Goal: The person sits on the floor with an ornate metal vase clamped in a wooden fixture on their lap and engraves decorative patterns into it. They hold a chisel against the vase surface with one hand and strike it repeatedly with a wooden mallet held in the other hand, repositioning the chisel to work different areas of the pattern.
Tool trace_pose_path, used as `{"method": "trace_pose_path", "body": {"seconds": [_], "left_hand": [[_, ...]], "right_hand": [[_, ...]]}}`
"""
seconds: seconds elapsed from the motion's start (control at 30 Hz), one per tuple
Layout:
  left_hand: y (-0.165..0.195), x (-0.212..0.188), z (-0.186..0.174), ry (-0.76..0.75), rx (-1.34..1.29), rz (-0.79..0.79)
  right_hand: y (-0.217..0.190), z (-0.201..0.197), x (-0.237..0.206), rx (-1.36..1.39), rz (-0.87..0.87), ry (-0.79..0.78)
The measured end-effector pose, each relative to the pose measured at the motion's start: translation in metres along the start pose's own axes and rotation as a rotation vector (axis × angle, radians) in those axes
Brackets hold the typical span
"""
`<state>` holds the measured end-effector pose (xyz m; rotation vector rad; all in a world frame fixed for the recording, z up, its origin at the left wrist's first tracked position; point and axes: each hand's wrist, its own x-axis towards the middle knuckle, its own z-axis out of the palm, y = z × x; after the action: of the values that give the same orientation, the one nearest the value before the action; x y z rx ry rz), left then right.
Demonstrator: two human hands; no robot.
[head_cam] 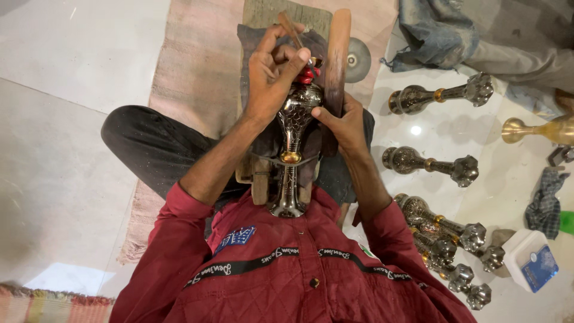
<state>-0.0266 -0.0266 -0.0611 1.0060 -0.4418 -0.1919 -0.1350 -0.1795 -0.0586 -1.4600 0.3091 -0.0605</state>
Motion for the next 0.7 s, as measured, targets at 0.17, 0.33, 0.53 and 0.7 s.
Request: {"method": "trace_pose_path", "body": {"seconds": [0.17,0.33,0.53,0.7], "left_hand": [[0.002,0.000,0.005,0.004,0.032,0.023],[-0.002,-0.008,0.020,-0.016,0.160,0.044],[0.001,0.004,0.008,-0.081,0.041,-0.057],[0.027,0.030,-0.041,-0.254,0.158,-0.205]], "right_hand": [[0.000,-0.005,0.003,0.037,0.005,-0.111],[-0.002,-0.010,0.009,0.033,0.049,-0.183],[0.007,-0.013,0.004,0.082,0.084,-0.176],[0.016,-0.031,-0.020,0.046,0.191,0.020]]}}
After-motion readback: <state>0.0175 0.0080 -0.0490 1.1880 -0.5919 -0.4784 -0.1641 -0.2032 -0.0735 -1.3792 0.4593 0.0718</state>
